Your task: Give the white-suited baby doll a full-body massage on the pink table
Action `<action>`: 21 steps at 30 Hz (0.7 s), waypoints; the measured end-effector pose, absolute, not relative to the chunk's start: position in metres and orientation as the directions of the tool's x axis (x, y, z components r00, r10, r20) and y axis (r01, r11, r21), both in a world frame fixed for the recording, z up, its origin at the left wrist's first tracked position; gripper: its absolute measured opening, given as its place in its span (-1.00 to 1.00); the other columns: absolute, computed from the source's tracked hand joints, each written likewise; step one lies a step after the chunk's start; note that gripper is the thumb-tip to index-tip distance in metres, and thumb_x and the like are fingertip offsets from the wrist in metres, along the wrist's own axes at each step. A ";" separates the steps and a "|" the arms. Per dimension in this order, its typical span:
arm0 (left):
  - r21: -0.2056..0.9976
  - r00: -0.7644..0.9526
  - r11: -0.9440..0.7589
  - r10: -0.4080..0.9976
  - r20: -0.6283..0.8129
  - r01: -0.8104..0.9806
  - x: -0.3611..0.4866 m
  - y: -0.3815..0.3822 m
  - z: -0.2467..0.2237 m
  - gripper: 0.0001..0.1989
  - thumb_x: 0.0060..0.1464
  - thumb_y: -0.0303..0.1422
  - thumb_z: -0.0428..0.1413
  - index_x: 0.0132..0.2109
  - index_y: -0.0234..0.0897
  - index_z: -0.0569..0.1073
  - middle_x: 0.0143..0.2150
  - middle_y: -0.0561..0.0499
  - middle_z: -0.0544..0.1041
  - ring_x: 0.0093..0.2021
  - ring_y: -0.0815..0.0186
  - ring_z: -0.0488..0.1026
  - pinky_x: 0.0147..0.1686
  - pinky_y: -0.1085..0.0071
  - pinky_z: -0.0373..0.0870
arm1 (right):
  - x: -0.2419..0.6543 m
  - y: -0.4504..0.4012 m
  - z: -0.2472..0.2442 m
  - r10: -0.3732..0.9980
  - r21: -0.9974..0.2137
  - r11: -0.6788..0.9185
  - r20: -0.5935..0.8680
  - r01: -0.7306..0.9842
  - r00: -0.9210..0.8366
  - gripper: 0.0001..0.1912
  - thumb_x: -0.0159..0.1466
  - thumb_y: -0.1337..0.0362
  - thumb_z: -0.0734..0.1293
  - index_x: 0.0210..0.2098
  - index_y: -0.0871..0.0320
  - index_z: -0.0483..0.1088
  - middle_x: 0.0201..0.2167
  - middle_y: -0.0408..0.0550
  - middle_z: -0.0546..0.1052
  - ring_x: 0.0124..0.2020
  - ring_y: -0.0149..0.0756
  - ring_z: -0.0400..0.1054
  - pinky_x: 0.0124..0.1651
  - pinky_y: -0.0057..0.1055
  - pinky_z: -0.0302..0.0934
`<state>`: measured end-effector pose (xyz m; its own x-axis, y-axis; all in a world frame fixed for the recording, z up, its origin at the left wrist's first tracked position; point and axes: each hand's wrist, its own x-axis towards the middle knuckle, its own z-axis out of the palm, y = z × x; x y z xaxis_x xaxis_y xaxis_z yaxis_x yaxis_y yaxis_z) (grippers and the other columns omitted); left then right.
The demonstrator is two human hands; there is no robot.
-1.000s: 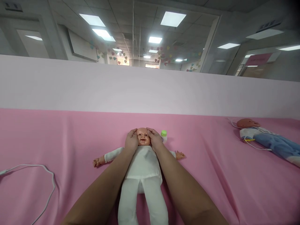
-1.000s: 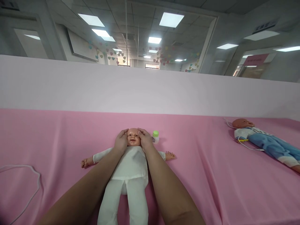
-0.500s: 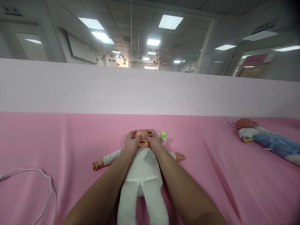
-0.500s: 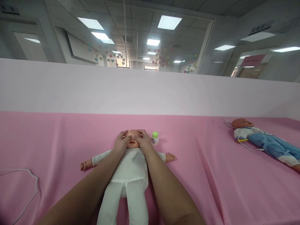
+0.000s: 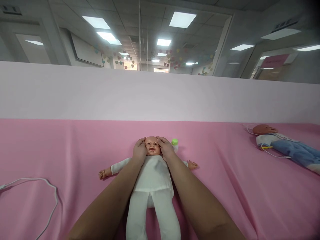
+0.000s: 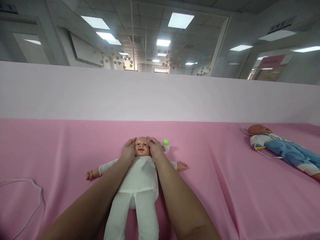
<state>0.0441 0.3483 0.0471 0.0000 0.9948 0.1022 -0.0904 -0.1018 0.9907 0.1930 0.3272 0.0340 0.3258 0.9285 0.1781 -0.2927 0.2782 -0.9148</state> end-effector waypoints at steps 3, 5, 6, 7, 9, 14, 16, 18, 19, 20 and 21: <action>0.988 0.056 -0.090 0.994 0.097 -0.127 0.038 0.347 0.050 -0.57 0.24 -0.26 0.14 0.21 -0.27 0.53 0.18 -0.22 0.60 0.16 0.04 0.55 0.14 0.13 0.48 | 0.196 0.323 0.035 0.948 -0.907 0.239 0.141 -0.347 0.284 -0.47 0.08 -0.04 0.57 0.00 -0.01 0.61 0.07 0.00 0.64 0.13 -0.02 0.50 0.20 -0.01 0.38; 0.985 0.147 -0.083 0.984 0.106 -0.152 0.031 0.345 0.053 -0.48 0.20 -0.22 0.23 0.27 -0.27 0.49 0.24 -0.24 0.56 0.20 0.01 0.52 0.18 0.13 0.46 | 0.199 0.318 0.038 0.958 -0.903 0.231 0.146 -0.361 0.247 -0.44 0.09 -0.02 0.58 0.06 -0.03 0.59 0.14 -0.01 0.61 0.17 -0.03 0.47 0.25 -0.01 0.35; 0.984 0.205 -0.080 0.972 0.112 -0.160 0.026 0.344 0.054 -0.38 0.16 -0.20 0.29 0.32 -0.26 0.44 0.29 -0.24 0.52 0.23 0.00 0.50 0.20 0.14 0.45 | 0.201 0.315 0.040 0.964 -0.905 0.228 0.157 -0.358 0.216 -0.41 0.10 0.00 0.59 0.10 -0.04 0.57 0.20 -0.02 0.57 0.21 -0.04 0.45 0.28 -0.02 0.33; 0.984 0.260 -0.077 0.958 0.118 -0.162 0.022 0.343 0.054 -0.27 0.11 -0.20 0.35 0.38 -0.24 0.37 0.34 -0.24 0.47 0.27 -0.01 0.47 0.22 0.15 0.43 | 0.203 0.312 0.042 0.969 -0.911 0.224 0.172 -0.346 0.175 -0.37 0.11 0.01 0.60 0.15 -0.05 0.55 0.26 -0.03 0.52 0.26 -0.05 0.41 0.32 -0.05 0.29; 0.984 0.341 -0.078 0.931 0.129 -0.159 0.014 0.342 0.053 -0.05 0.02 -0.22 0.43 0.48 -0.20 0.23 0.44 -0.25 0.35 0.34 -0.04 0.40 0.25 0.16 0.40 | 0.208 0.306 0.047 0.976 -0.932 0.216 0.197 -0.291 0.094 -0.24 0.08 0.07 0.64 0.25 -0.07 0.47 0.36 -0.06 0.42 0.34 -0.06 0.32 0.38 -0.10 0.22; 0.979 0.450 -0.100 0.877 0.171 -0.177 0.006 0.345 0.048 0.08 -0.08 -0.23 0.49 0.50 -0.22 0.17 0.45 -0.28 0.31 0.34 -0.10 0.39 0.25 0.09 0.42 | 0.216 0.297 0.052 0.983 -0.983 0.180 0.179 -0.035 0.047 0.22 -0.09 0.19 0.72 0.46 -0.16 0.16 0.35 -0.06 0.42 0.32 0.02 0.35 0.38 -0.03 0.20; 0.981 0.419 -0.151 0.888 0.188 -0.120 0.008 0.346 0.047 0.03 -0.09 -0.21 0.49 0.47 -0.24 0.25 0.40 -0.27 0.39 0.33 -0.12 0.40 0.26 0.07 0.40 | 0.215 0.297 0.053 0.982 -0.984 0.174 0.177 0.045 0.063 0.33 -0.10 0.16 0.72 0.51 -0.18 0.02 0.31 -0.06 0.46 0.28 0.03 0.39 0.37 0.01 0.20; 0.976 0.366 -0.216 0.906 0.213 -0.031 0.010 0.348 0.047 -0.03 -0.07 -0.19 0.47 0.44 -0.25 0.30 0.38 -0.25 0.43 0.34 -0.12 0.40 0.29 0.07 0.36 | 0.212 0.298 0.052 0.980 -0.980 0.170 0.180 0.102 0.091 0.35 -0.08 0.10 0.71 0.53 -0.16 -0.04 0.30 -0.06 0.47 0.28 0.02 0.39 0.39 0.00 0.19; 0.970 0.348 -0.244 0.910 0.224 0.013 0.011 0.349 0.047 -0.03 -0.05 -0.17 0.45 0.45 -0.27 0.29 0.38 -0.25 0.43 0.35 -0.11 0.39 0.30 0.08 0.35 | 0.210 0.299 0.052 0.978 -0.978 0.169 0.182 0.125 0.104 0.34 -0.06 0.07 0.70 0.53 -0.15 -0.05 0.31 -0.06 0.46 0.29 0.01 0.38 0.40 -0.01 0.18; 0.964 0.340 -0.261 0.912 0.228 0.053 0.012 0.349 0.047 -0.02 -0.02 -0.16 0.44 0.46 -0.29 0.26 0.39 -0.26 0.41 0.35 -0.09 0.38 0.31 0.10 0.33 | 0.209 0.300 0.052 0.976 -0.974 0.171 0.188 0.148 0.110 0.32 -0.05 0.04 0.69 0.53 -0.14 -0.04 0.32 -0.06 0.45 0.30 0.00 0.37 0.40 -0.02 0.18; 0.959 0.340 -0.269 0.913 0.225 0.088 0.012 0.350 0.046 0.00 0.00 -0.14 0.42 0.49 -0.31 0.21 0.40 -0.26 0.40 0.35 -0.08 0.39 0.31 0.12 0.33 | 0.208 0.300 0.052 0.974 -0.969 0.178 0.198 0.170 0.108 0.30 -0.03 0.02 0.68 0.53 -0.13 -0.03 0.34 -0.06 0.44 0.32 -0.01 0.36 0.41 -0.04 0.18</action>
